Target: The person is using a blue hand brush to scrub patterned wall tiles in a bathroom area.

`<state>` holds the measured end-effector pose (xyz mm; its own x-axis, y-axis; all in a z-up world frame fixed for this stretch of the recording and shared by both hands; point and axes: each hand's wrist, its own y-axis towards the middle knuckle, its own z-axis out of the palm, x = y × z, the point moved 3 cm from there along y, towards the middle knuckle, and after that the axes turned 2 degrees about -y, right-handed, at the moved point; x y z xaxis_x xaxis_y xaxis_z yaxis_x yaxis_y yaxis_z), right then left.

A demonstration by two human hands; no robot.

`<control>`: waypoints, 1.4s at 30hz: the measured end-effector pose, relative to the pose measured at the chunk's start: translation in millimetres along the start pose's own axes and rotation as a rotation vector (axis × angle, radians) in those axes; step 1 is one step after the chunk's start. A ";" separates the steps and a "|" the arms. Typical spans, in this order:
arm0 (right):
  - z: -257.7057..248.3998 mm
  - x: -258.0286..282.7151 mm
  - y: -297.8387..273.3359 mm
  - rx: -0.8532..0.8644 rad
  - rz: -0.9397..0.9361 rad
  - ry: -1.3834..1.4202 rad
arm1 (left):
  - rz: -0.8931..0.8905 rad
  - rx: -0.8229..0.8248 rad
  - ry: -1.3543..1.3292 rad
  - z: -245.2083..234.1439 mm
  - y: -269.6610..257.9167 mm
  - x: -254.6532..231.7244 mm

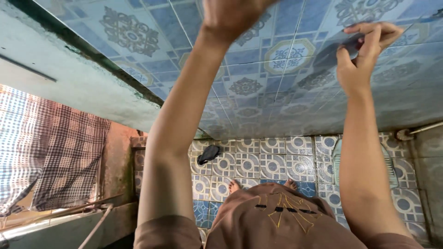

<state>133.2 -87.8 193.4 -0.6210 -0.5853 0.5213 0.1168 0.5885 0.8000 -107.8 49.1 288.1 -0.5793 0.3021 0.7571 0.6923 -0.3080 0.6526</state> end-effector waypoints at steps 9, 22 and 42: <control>-4.5 -2.6 4.1 -0.025 -0.125 -0.048 | 0.454 0.212 -0.234 -37.3 -95.2 -94.5; 4.9 -8.6 -35.0 -0.162 -0.036 -0.309 | -0.018 0.065 -0.102 -34.8 -82.6 -88.8; -22.0 -75.5 -90.6 -0.092 0.032 -0.770 | 0.257 0.454 -0.465 -36.7 -157.1 -252.8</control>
<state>186.6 -109.2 88.1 -0.9759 0.0039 0.2184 0.1871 0.5302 0.8270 -85.9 -12.1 -4.7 -0.1989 0.6563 0.7278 0.9528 -0.0445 0.3004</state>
